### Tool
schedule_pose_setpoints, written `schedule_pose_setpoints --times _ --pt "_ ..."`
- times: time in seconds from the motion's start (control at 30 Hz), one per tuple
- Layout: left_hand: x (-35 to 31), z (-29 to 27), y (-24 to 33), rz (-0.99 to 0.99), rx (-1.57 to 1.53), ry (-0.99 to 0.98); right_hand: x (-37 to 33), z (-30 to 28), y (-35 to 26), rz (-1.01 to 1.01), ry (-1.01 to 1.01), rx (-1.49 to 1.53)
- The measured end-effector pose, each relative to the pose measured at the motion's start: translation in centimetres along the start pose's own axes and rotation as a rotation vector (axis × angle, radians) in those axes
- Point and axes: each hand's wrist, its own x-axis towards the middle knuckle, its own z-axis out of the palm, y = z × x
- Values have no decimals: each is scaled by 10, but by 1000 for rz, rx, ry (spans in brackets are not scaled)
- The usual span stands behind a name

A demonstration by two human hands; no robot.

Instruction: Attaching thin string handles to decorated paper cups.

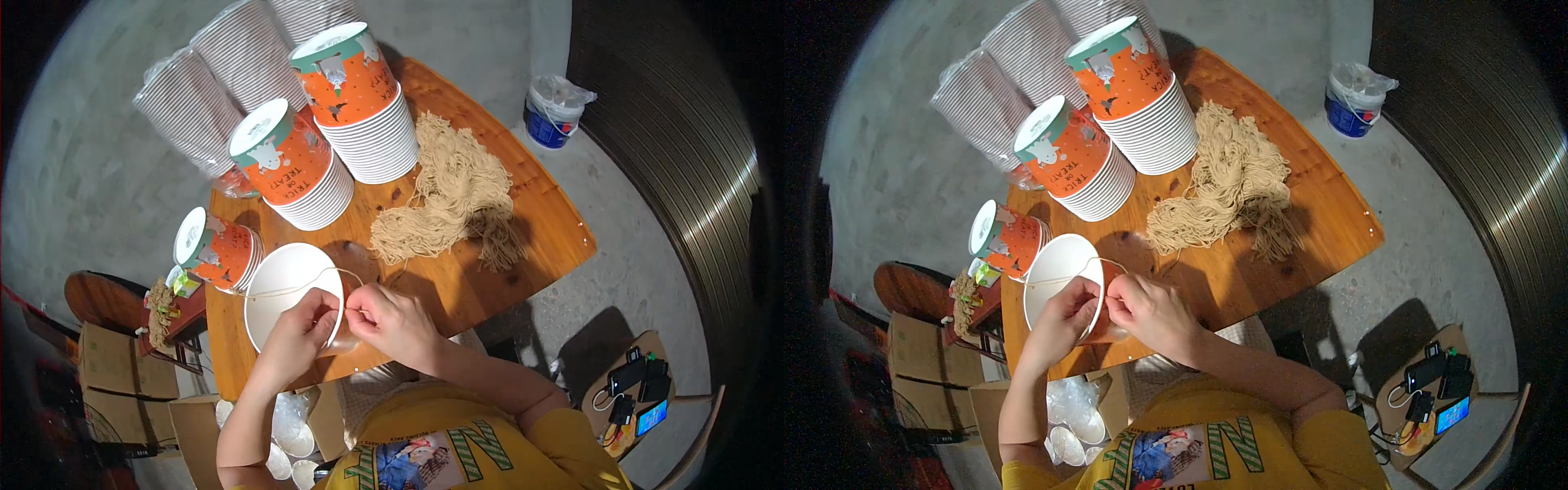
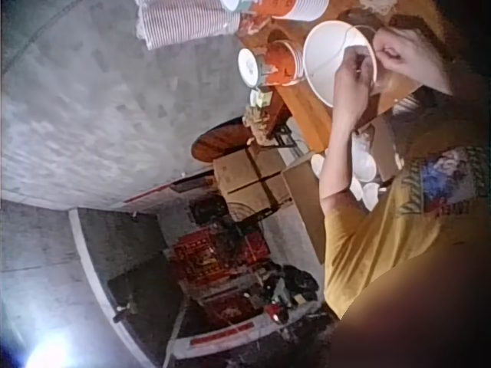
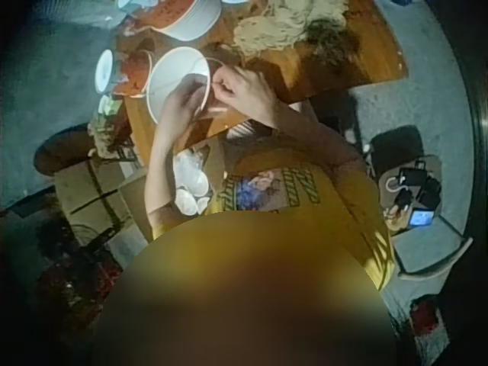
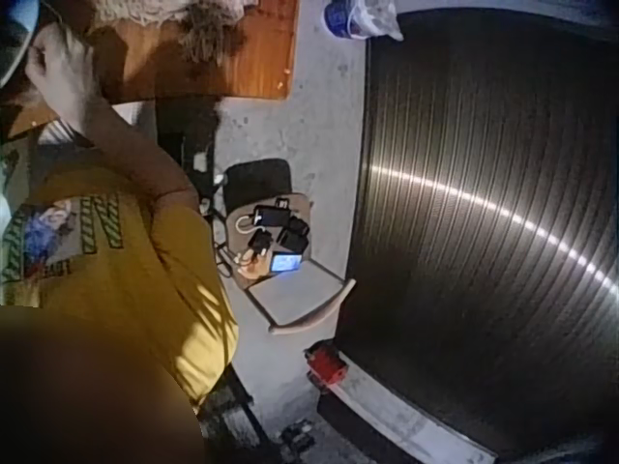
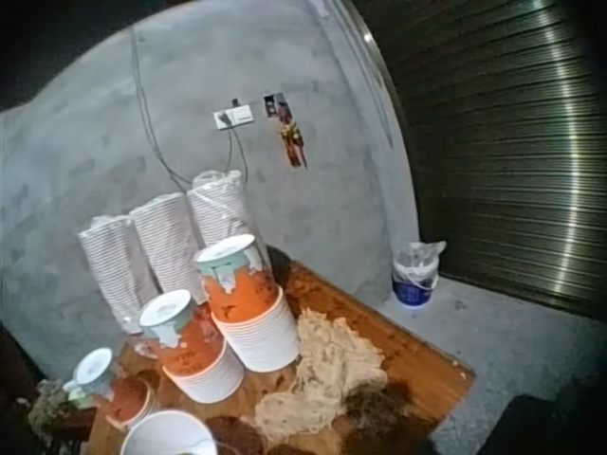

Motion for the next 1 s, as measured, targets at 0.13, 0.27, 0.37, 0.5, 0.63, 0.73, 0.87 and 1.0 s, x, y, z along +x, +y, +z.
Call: schedule_pose_setpoints --times 0.13,0.27,0.37,0.5,0.63,0.73,0.87,1.0 --pt "3 0 0 74 98 25 1 -2 1 -9 -43 17" --pt "1 -5 5 5 104 46 6 -19 3 111 -193 92" --pt "1 -10 -4 50 -68 132 14 -31 7 116 -165 265" --pt "5 -14 5 -13 -483 128 31 -40 4 85 -297 300" --pt "13 -17 9 -118 -876 5 46 -41 4 194 -433 447" --pt "16 -14 2 -118 -855 1 63 -47 -12 194 -537 432" --pt "14 -10 -1 -44 -755 -17 82 -54 -22 88 -699 336" --pt "16 -3 -7 -17 -723 4 93 -55 -29 305 -816 549"
